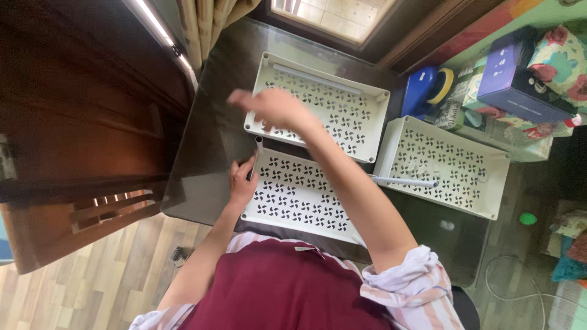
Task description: The person assembles a small white plastic storage unit by inserting white rods into the corner holes of perforated trays. They connect two trays with rods, then add a third tray and additional rods to form a multi-tiered structure on a glass table.
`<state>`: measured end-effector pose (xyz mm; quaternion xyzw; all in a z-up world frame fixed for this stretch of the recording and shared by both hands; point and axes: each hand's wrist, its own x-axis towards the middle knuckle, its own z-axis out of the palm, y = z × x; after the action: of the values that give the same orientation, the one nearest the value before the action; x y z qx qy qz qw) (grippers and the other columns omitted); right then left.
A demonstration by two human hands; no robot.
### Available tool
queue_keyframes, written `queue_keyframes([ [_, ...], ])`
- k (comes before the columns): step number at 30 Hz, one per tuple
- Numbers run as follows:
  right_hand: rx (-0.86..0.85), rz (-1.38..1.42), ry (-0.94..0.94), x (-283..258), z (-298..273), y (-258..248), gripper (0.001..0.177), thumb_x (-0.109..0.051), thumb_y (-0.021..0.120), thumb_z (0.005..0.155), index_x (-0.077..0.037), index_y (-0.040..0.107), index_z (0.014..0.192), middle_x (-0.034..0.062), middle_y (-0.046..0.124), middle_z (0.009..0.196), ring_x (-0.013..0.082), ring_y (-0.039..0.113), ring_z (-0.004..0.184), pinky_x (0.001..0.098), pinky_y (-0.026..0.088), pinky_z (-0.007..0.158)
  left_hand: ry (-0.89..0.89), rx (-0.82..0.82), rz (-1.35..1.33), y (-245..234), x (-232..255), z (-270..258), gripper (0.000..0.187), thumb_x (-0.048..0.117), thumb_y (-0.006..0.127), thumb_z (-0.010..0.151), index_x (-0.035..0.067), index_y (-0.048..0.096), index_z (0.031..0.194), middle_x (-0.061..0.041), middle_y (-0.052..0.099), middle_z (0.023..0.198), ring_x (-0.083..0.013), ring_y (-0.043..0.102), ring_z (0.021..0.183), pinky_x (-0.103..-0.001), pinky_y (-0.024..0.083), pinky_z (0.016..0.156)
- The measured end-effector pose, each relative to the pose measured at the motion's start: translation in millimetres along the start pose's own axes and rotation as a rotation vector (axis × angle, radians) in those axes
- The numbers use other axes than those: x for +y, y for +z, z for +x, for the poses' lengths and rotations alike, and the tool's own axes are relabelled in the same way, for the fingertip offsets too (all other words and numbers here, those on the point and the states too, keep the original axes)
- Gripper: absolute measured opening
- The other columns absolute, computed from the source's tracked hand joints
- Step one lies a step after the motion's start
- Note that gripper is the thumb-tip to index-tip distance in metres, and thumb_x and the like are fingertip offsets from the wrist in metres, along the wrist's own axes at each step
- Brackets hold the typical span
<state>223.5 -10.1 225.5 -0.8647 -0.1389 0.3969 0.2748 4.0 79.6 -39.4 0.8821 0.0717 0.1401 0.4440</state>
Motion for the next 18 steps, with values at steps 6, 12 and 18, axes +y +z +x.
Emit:
queue_keyframes([
  [6, 0.674, -0.326, -0.127, 138.8, 43.9, -19.8, 0.033, -0.029, 0.075, 0.085, -0.003, 0.070, 0.105, 0.0199, 0.070, 0.108, 0.0370, 0.065, 0.103, 0.0496, 0.053, 0.082, 0.004, -0.005, -0.043, -5.6, 7.0, 1.7, 0.059, 0.004, 0.065, 0.080, 0.010, 0.066, 0.139, -0.014, 0.074, 0.116, -0.0376, 0.058, 0.109, -0.046, 0.046, 0.102],
  [12, 0.798, -0.597, -0.170, 231.1, 59.8, -1.2, 0.075, -0.018, 0.080, 0.070, 0.003, 0.053, 0.137, 0.0201, 0.054, 0.138, 0.0368, 0.046, 0.132, 0.0517, 0.042, 0.104, -0.028, -0.007, -0.007, -3.9, 6.3, 4.1, 0.055, 0.005, 0.064, 0.080, 0.010, 0.067, 0.135, -0.014, 0.075, 0.112, -0.0352, 0.060, 0.109, -0.045, 0.047, 0.101],
  [18, 0.822, -0.609, -0.162, 228.3, 55.2, -6.1, 0.074, -0.019, 0.079, 0.071, 0.002, 0.054, 0.137, 0.0195, 0.055, 0.127, 0.0354, 0.048, 0.124, 0.0482, 0.041, 0.101, -0.046, -0.005, -0.008, -6.2, 13.0, 6.1, 0.055, 0.005, 0.064, 0.081, 0.011, 0.068, 0.136, -0.013, 0.076, 0.112, -0.0331, 0.061, 0.107, -0.043, 0.049, 0.098],
])
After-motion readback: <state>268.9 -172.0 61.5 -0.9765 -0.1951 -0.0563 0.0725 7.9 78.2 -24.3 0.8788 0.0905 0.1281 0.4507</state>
